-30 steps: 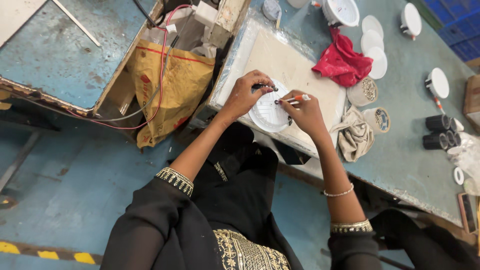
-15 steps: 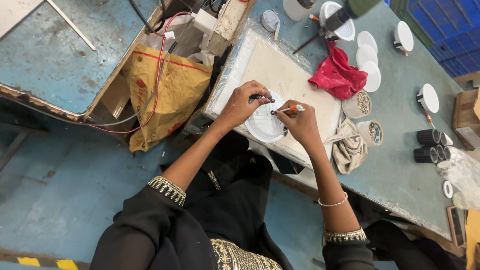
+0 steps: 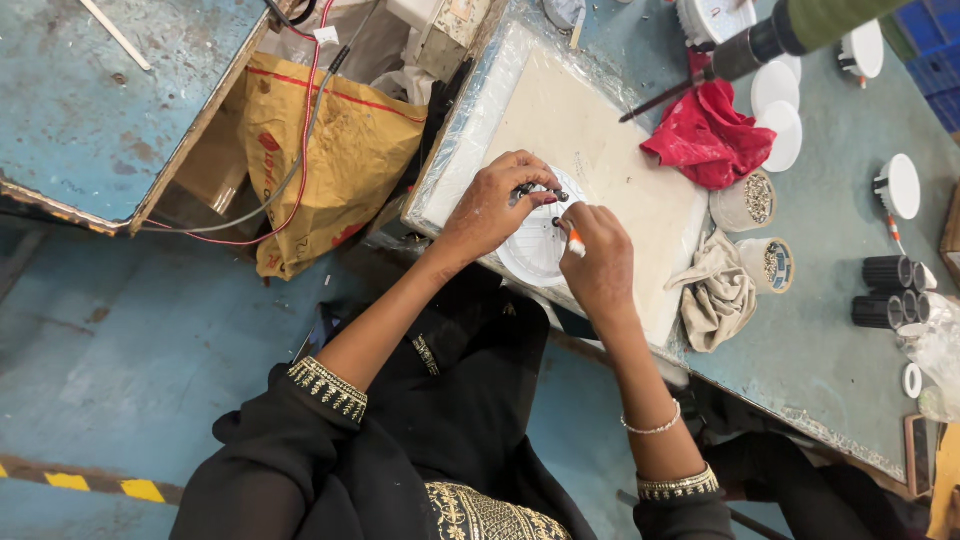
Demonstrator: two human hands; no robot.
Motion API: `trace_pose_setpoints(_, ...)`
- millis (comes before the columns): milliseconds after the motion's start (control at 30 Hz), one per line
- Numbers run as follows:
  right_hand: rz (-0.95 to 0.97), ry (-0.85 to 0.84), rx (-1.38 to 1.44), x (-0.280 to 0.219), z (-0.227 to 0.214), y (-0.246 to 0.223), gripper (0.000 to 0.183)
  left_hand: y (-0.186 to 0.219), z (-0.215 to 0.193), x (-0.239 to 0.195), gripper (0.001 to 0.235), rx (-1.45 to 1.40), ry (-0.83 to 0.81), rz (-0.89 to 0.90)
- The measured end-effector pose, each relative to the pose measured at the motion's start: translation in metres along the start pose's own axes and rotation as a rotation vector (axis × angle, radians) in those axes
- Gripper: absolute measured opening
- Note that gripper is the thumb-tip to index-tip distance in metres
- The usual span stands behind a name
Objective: The person uses a green handheld tool to drive fasteners into a white circular LED light fixture. They repeatedly position the tool, press down to secure components, and adjust the fixture on the work surface.
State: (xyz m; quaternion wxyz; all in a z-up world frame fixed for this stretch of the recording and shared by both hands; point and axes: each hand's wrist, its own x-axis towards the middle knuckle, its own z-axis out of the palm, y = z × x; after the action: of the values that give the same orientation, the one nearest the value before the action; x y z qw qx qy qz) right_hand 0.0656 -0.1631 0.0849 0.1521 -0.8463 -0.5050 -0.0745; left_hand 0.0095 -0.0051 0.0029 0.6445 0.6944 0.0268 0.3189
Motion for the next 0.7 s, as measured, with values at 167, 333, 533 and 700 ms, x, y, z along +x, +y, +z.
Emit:
trace_pose_setpoints(167, -0.006, -0.029, -0.112, -0.008, 0.005, -0.009, 0.039, -0.001, 0.0, 0.0, 0.016, 0.005, 0.002, -0.022)
trace_pose_setpoints(333, -0.038, -0.047, -0.17, -0.007, 0.007, -0.011, 0.038, -0.003, 0.0, 0.0, 0.016, 0.014, -0.006, -0.034)
trace_pose_setpoints(533, 0.117, 0.064, 0.249, -0.012, 0.004, 0.007, 0.013, -0.011, -0.001, -0.001, 0.016, -0.044, 0.018, 0.034)
trace_pose_setpoints(700, 0.373, -0.056, 0.531, -0.006, -0.003, 0.038, 0.006, -0.013, -0.001, -0.002, 0.021, -0.045, 0.03, 0.055)
